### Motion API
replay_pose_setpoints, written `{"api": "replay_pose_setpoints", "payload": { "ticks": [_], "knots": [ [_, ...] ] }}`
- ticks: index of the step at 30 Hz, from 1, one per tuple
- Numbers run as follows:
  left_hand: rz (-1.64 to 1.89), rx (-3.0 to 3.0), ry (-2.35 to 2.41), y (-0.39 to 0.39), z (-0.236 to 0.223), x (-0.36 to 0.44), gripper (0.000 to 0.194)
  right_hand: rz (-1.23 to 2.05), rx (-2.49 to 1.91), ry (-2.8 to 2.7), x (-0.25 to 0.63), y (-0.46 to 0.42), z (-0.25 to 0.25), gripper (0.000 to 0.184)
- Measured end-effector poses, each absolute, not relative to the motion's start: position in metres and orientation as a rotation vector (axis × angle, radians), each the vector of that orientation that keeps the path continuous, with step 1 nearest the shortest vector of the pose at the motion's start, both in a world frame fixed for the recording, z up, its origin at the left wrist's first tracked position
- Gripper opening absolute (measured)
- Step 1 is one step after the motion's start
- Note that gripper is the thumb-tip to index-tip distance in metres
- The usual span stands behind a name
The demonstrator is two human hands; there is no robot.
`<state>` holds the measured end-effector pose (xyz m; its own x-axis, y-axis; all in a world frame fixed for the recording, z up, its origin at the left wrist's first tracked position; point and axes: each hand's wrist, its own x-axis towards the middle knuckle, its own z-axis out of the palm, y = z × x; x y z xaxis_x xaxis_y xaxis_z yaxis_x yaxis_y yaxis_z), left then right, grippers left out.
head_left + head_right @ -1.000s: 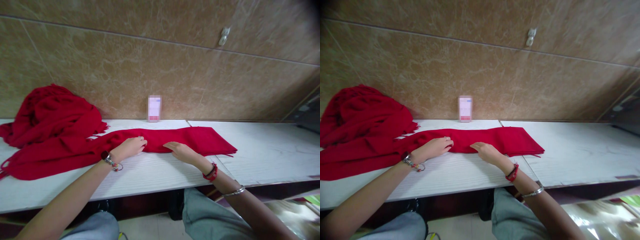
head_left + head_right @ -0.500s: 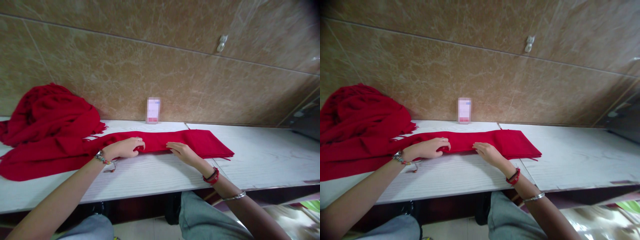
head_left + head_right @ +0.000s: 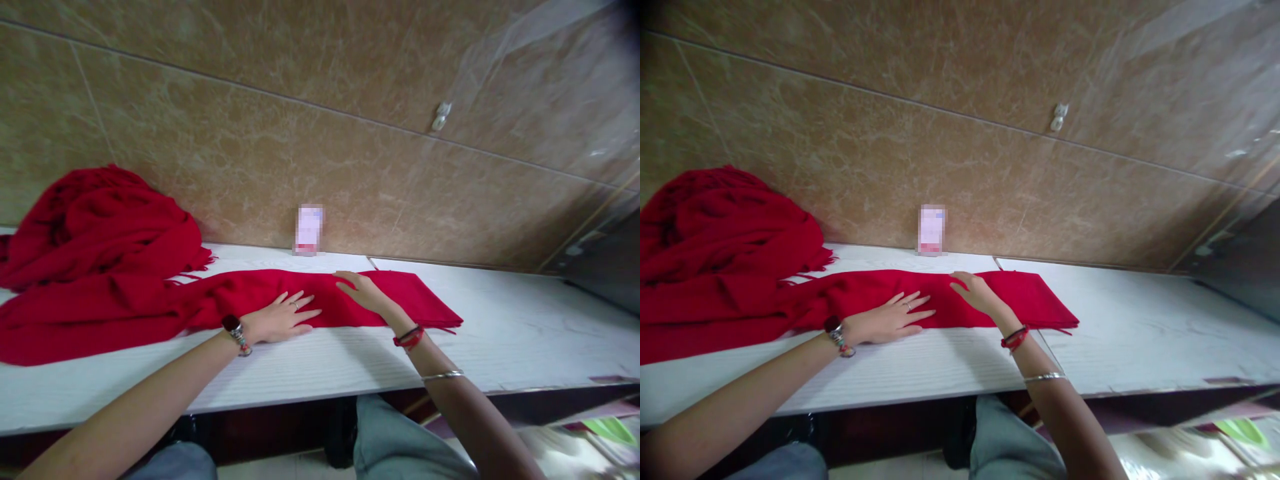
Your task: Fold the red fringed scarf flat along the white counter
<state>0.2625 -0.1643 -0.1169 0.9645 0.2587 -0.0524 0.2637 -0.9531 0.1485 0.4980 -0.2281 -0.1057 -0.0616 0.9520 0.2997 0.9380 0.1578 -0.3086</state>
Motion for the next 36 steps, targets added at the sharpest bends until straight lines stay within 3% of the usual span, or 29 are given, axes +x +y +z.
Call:
{"api": "replay_pose_setpoints", "payload": {
  "ticks": [10, 17, 22, 31, 36],
  "knots": [
    [-0.242, 2.883, 0.441, -0.168, -0.106, 0.26, 0.048, -0.046, -2.451, -1.824, 0.512, -0.195, -0.148, 0.055],
    [-0.089, 2.819, 0.47, -0.168, -0.108, 0.256, 0.046, -0.079, -2.35, -1.928, 0.496, -0.191, -0.141, 0.055],
    [0.039, 2.788, 0.875, -0.153, -0.111, 0.246, 0.054, -0.042, -2.016, -2.247, 0.456, -0.19, -0.137, 0.052],
    [-0.203, 2.651, 1.179, -0.142, -0.116, 0.242, 0.064, 0.052, -2.065, -2.263, 0.445, -0.192, -0.141, 0.052],
    [-0.118, 2.743, 1.261, -0.146, -0.109, 0.239, 0.062, -0.024, -2.028, -2.257, 0.432, -0.199, -0.133, 0.053]
  ]
}}
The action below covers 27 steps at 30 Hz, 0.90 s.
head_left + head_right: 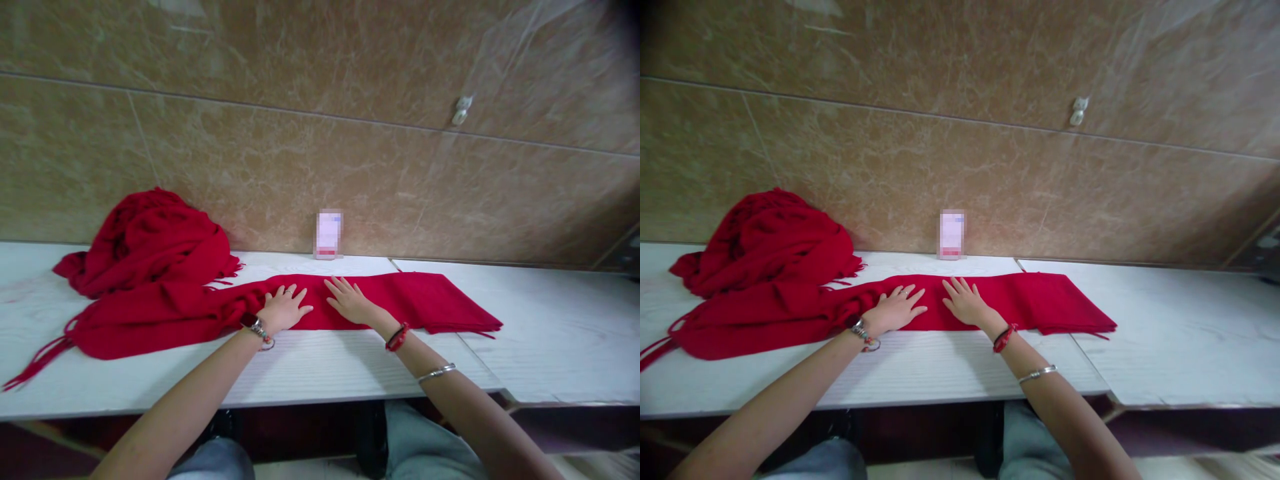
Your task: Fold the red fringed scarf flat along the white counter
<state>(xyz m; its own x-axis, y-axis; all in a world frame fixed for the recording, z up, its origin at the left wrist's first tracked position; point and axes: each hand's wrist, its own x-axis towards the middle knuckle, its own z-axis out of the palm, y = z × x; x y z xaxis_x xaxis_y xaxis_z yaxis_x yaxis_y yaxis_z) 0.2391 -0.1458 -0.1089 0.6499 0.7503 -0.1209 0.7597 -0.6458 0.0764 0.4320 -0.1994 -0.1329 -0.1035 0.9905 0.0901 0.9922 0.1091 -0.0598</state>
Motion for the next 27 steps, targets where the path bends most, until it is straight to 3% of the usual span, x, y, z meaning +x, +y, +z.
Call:
{"api": "replay_pose_setpoints", "payload": {
  "ticks": [6, 11, 16, 27],
  "knots": [
    [-0.063, 2.808, 1.247, -0.138, -0.114, 0.238, 0.054, -0.056, -1.874, -2.388, 0.41, -0.21, -0.135, 0.05],
    [-0.221, 2.678, 1.223, -0.126, -0.121, 0.238, 0.067, -0.036, -1.865, -2.38, 0.41, -0.212, -0.137, 0.048],
    [-0.26, 2.645, 1.203, -0.121, -0.118, 0.235, 0.081, 0.095, -1.903, -2.237, 0.408, -0.21, -0.131, 0.059],
    [-0.335, 2.635, 1.196, -0.124, -0.109, 0.235, 0.08, 0.016, -1.824, -2.393, 0.411, -0.209, -0.138, 0.059]
  ]
}}
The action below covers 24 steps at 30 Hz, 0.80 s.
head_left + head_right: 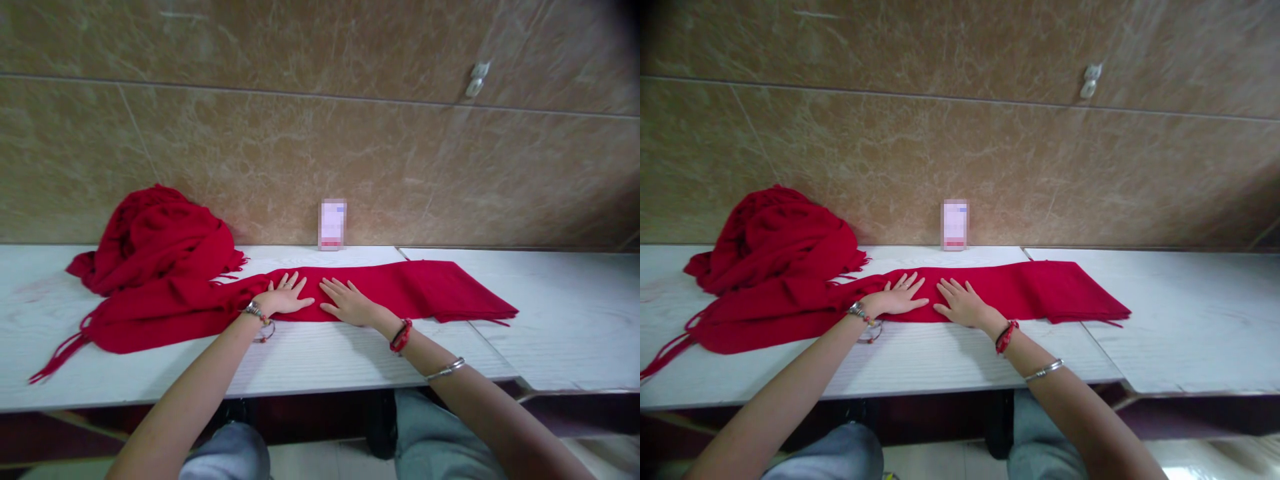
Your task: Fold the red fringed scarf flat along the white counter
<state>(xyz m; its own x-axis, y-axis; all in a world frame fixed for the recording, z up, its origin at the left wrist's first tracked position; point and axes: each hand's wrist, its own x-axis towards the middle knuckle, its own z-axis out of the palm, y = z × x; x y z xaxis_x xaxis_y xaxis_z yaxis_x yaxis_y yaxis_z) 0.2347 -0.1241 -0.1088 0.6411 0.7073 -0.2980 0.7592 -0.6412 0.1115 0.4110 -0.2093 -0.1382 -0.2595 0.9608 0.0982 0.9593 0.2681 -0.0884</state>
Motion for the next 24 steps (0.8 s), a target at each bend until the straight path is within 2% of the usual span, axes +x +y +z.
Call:
{"api": "replay_pose_setpoints", "payload": {
  "ticks": [5, 8, 12, 16, 21, 24],
  "knots": [
    [-0.354, 2.609, 1.195, -0.124, -0.109, 0.233, 0.081, -0.159, -1.809, -2.525, 0.442, -0.218, -0.143, 0.04],
    [-0.349, 2.611, 1.18, -0.123, -0.111, 0.233, 0.081, -0.239, -1.867, -2.586, 0.475, -0.227, -0.147, 0.034],
    [-0.334, 2.615, 1.181, -0.125, -0.109, 0.233, 0.08, -0.225, -2.049, -2.503, 0.507, -0.237, -0.149, 0.035],
    [-0.291, 2.636, 1.19, -0.131, -0.104, 0.232, 0.073, -0.122, -2.154, -2.26, 0.501, -0.233, -0.142, 0.041],
    [0.035, 2.83, 1.174, -0.136, -0.112, 0.237, 0.056, -0.024, -1.994, -2.198, 0.45, -0.216, -0.132, 0.052],
    [-0.011, 2.847, 1.096, -0.135, -0.12, 0.242, 0.052, -0.011, -1.888, -2.348, 0.425, -0.213, -0.133, 0.055]
  ]
}}
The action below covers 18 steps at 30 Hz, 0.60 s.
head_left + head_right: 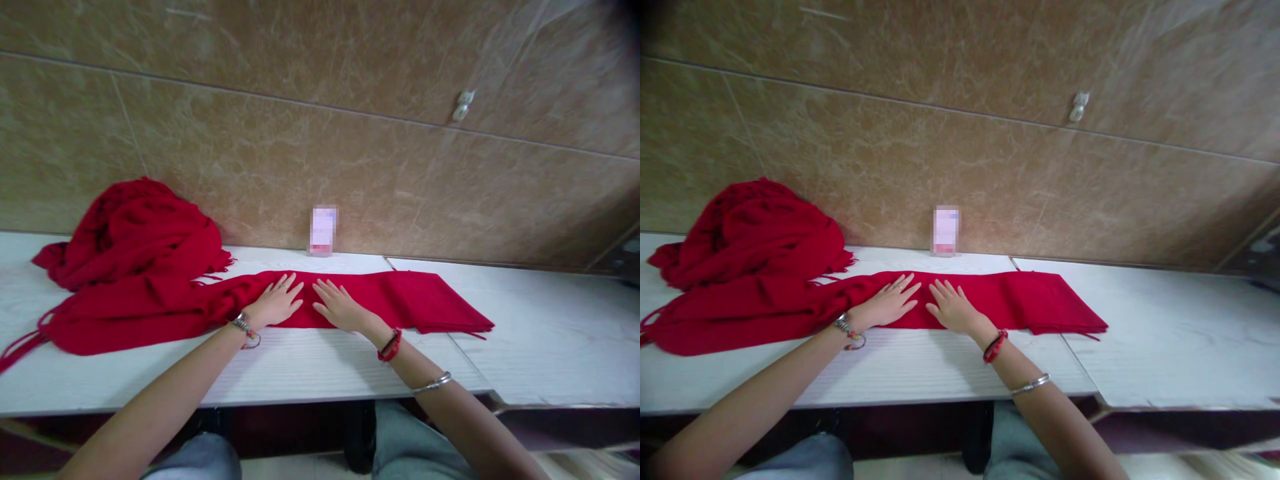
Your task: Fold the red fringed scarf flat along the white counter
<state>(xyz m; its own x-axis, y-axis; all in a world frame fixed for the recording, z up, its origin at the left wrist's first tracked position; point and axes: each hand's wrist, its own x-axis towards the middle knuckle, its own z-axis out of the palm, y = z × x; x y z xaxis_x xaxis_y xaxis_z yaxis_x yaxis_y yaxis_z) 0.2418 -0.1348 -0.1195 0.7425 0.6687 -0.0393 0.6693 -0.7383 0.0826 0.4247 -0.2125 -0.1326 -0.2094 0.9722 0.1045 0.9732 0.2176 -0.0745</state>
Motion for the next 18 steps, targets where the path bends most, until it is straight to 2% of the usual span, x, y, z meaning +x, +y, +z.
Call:
{"api": "replay_pose_setpoints", "payload": {
  "ticks": [4, 14, 18],
  "knots": [
    [-0.208, 2.753, 1.041, -0.132, -0.12, 0.244, 0.055, -0.024, -1.866, -2.459, 0.425, -0.215, -0.136, 0.053],
    [-0.214, 2.711, 1.047, -0.132, -0.116, 0.244, 0.056, -0.315, -2.03, -2.548, 0.526, -0.239, -0.152, 0.036],
    [-0.187, 2.714, 1.051, -0.131, -0.119, 0.245, 0.055, -0.308, -2.038, -2.523, 0.545, -0.235, -0.155, 0.034]
  ]
}}
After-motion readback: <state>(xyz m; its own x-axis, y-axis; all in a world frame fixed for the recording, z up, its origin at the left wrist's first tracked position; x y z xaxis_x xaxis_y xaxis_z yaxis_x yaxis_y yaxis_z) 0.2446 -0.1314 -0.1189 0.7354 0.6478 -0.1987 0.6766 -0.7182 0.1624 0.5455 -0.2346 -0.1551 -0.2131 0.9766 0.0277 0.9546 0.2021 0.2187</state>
